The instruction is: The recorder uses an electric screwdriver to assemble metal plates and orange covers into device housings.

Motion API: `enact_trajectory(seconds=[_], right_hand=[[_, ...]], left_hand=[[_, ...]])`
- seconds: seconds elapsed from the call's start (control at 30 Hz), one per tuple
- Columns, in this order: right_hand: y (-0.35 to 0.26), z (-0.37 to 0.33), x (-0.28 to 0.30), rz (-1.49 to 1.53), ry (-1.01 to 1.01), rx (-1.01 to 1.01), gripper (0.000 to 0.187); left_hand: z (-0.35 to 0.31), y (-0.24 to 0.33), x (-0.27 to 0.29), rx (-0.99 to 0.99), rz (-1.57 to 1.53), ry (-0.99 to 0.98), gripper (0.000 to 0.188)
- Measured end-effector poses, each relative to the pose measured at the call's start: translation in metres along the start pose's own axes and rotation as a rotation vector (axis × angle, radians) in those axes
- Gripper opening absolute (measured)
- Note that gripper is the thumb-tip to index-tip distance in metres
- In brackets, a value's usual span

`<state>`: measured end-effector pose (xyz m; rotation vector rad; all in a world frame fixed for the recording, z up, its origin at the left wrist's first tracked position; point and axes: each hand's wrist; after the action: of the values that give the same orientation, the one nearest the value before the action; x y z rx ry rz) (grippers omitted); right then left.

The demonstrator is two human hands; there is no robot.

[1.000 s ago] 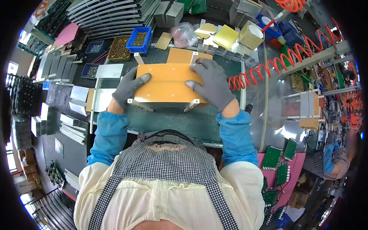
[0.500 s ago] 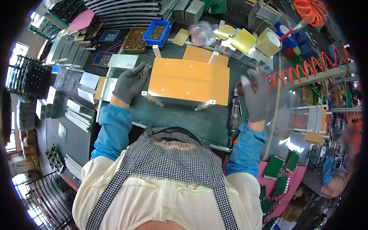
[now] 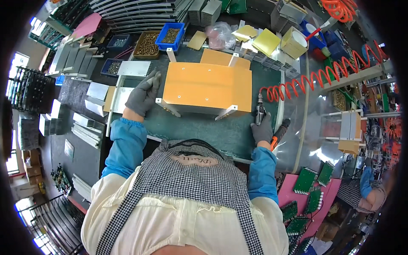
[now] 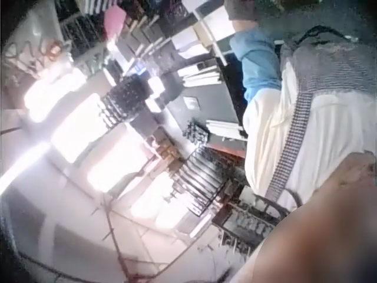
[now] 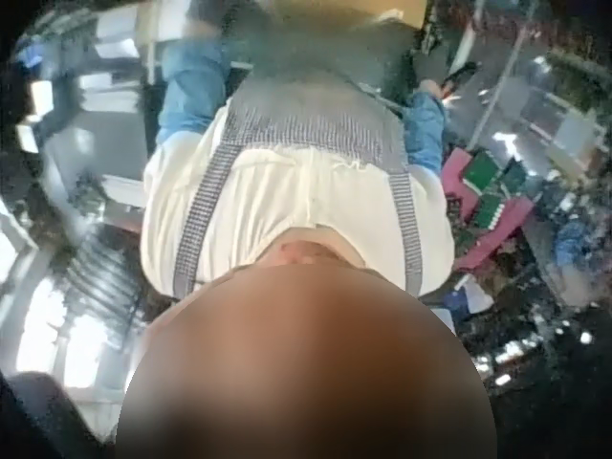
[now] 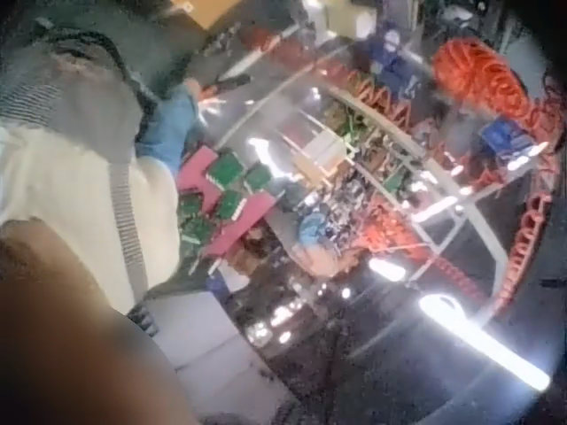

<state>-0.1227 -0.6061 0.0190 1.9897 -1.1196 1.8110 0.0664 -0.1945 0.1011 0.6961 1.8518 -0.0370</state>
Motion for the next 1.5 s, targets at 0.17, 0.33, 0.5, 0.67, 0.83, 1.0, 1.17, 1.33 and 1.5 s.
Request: enact_trajectory(seconds=[0.17,0.33,0.5,0.67,0.83,1.0,1.17,1.33,1.5], right_hand=[[0.005,0.001,0.032,0.748,-0.046,0.023,0.064],[-0.056,-0.029,0.143,1.702,0.089,0.274,0.051],[-0.155,-0.067,0.228,2.191,0.133,0.947,0.041],[-0.229,-0.097,0.21,2.023,0.036,1.139,0.044],[-0.287,-0.115,0.167,2.007,0.004,1.179,0.05],[-0.299,-0.121,0.158,1.91,0.01,1.235,0.05],[-0.297,-0.12,0.154,2.072,-0.054,1.057,0.045],[-0.294,-0.113,0.154,2.097,0.042,0.922,0.04],[-0.294,-0.102,0.16,2.13,0.106,0.801,0.04]], left_hand=[[-0.006,0.006,0.0,-0.034,0.043,0.071,0.034],[-0.013,0.007,-0.016,0.023,0.146,-0.011,0.029],[-0.031,-0.003,-0.058,-0.056,0.363,-0.007,0.036],[-0.058,-0.02,-0.098,-0.263,0.773,0.069,0.046],[-0.081,-0.024,-0.114,-0.337,0.89,0.089,0.049],[-0.088,-0.019,-0.11,-0.32,0.934,0.09,0.053],[-0.084,-0.022,-0.106,-0.354,0.925,0.038,0.053],[-0.076,-0.03,-0.113,-0.363,0.916,0.018,0.05],[-0.068,-0.034,-0.117,-0.474,0.951,-0.116,0.051]])
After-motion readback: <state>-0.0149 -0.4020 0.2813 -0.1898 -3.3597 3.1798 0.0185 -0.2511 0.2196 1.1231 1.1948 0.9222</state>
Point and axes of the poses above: each hand's wrist, its own z-axis towards the middle knuckle, its own x-axis out of the back of the hand, y = z × x
